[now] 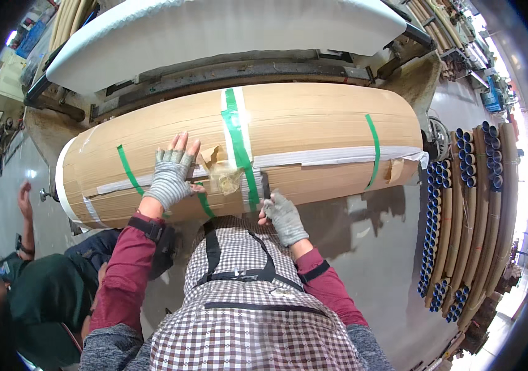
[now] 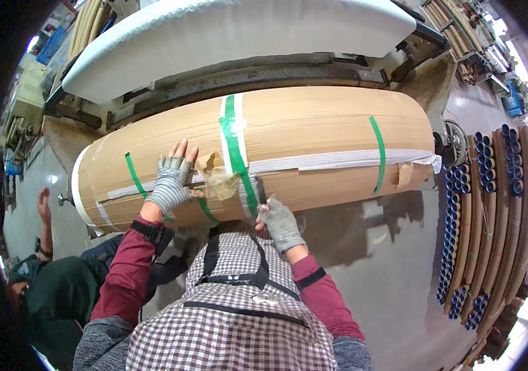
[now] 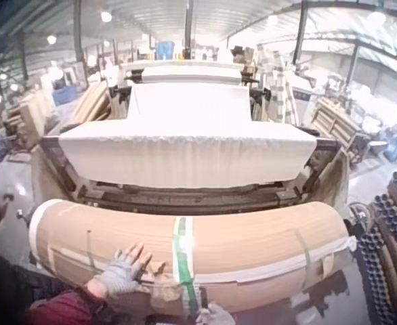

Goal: Removing cardboard protective wrapping from a roll, moving it with a manual forklift, and then threading a new layer of white fabric or padding onto an industrial textile machine.

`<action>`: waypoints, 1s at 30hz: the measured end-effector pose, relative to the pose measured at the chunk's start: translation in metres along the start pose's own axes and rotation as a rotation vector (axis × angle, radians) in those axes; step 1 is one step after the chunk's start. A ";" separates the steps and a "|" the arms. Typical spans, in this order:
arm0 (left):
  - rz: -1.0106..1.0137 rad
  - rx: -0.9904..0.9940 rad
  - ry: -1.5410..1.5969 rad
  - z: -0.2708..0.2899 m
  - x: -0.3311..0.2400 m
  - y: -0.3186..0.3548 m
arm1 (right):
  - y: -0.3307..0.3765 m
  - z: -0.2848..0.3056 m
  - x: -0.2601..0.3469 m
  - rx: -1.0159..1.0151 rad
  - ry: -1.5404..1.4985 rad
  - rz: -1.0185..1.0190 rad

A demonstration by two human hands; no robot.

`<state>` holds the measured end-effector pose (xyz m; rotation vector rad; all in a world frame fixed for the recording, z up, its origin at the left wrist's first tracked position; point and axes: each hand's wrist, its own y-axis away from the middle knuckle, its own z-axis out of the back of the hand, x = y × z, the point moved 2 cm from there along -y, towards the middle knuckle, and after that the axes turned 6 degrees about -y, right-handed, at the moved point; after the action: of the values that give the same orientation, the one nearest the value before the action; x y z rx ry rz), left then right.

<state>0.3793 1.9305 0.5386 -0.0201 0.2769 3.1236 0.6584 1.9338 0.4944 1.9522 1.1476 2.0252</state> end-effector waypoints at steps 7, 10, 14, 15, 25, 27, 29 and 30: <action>-0.031 -0.121 0.015 0.004 0.007 -0.006 | -0.014 0.003 0.030 -0.148 -0.109 -0.017; -0.050 -0.214 0.013 0.002 0.009 0.007 | 0.000 0.003 0.016 -0.213 -0.187 -0.040; -0.021 -0.318 -0.003 -0.003 0.006 0.003 | 0.002 0.013 0.008 -0.341 -0.211 -0.047; -0.025 -0.320 0.000 -0.005 0.005 0.004 | 0.001 0.014 0.012 -0.362 -0.200 -0.021; 0.023 -0.489 0.057 -0.013 -0.002 0.010 | -0.034 -0.023 0.063 -0.109 0.327 -0.019; 0.025 -0.513 0.088 -0.012 -0.001 0.012 | -0.035 -0.018 0.065 -0.093 1.000 0.271; 0.020 -0.499 0.105 -0.010 -0.004 0.010 | -0.030 -0.016 0.060 -0.089 0.972 0.197; 0.024 -0.497 0.108 -0.011 -0.005 0.007 | -0.040 -0.013 0.052 -0.074 0.973 0.243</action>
<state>0.3846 1.9216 0.5293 -0.1874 -0.5045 3.1267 0.6214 1.9850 0.5154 1.0508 0.9166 3.2255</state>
